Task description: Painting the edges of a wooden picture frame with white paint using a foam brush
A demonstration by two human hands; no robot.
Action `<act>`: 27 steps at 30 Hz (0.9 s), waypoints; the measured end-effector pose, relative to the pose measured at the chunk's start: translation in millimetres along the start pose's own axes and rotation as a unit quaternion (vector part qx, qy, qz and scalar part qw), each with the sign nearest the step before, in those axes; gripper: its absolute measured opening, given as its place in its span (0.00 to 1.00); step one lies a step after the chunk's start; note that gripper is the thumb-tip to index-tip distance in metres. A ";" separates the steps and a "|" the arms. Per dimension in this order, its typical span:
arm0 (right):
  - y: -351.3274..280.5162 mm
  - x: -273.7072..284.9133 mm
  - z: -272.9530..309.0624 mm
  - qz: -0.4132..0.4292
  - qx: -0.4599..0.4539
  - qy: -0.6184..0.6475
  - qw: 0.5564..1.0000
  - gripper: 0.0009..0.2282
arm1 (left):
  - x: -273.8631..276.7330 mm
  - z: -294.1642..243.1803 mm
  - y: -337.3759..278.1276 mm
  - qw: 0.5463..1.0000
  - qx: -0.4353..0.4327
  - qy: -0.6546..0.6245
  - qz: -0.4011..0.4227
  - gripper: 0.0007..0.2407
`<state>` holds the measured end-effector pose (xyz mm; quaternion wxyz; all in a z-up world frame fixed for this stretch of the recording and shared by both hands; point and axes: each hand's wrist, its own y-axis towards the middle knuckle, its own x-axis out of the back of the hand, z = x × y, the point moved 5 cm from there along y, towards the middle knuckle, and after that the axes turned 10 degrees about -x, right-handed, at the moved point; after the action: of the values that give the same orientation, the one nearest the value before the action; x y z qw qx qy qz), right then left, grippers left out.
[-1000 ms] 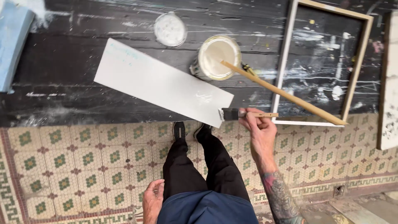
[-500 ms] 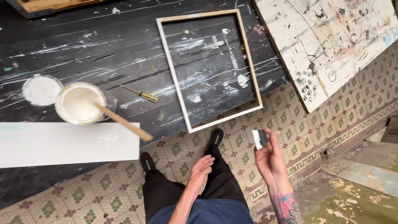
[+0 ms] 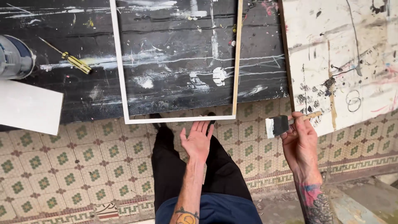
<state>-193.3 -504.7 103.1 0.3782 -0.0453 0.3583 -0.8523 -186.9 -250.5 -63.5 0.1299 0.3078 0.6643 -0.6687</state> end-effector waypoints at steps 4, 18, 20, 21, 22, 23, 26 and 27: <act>34.1 2.4 5.7 0.022 -0.003 -0.059 0.998 0.08 | 13.3 5.9 7.9 1.000 -0.019 0.008 0.002 0.32; 33.5 -81.0 -20.1 0.125 0.101 -0.384 0.909 0.09 | -7.2 -39.6 -4.9 0.995 -0.102 0.013 -0.008 0.32; 37.4 -83.3 -27.1 0.135 0.107 -0.405 0.898 0.09 | -3.4 -37.7 -0.8 0.994 -0.106 0.018 -0.008 0.32; 38.6 -85.1 -29.8 0.144 0.120 -0.424 0.886 0.09 | -2.2 -36.5 0.7 0.994 -0.109 0.024 -0.003 0.32; 38.6 -83.4 -30.4 0.147 0.115 -0.427 0.885 0.09 | 0.8 -32.1 -1.1 0.994 -0.111 0.022 -0.009 0.32; 40.1 -85.6 -31.5 0.164 0.125 -0.434 0.877 0.09 | 1.2 -29.6 -0.8 0.993 -0.116 0.028 0.001 0.31; 38.5 -87.4 -36.3 0.195 0.125 -0.446 0.864 0.09 | 19.9 -22.4 -5.4 0.989 -0.127 0.075 0.009 0.29; 43.5 -93.5 -33.0 0.209 0.144 -0.444 0.859 0.10 | 18.2 -20.1 4.4 0.984 -0.135 0.112 0.035 0.28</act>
<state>-111.8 -442.1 68.7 0.6689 -0.2882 0.0263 -0.6848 -193.6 -227.1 -76.2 0.1187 0.3834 0.7477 -0.5291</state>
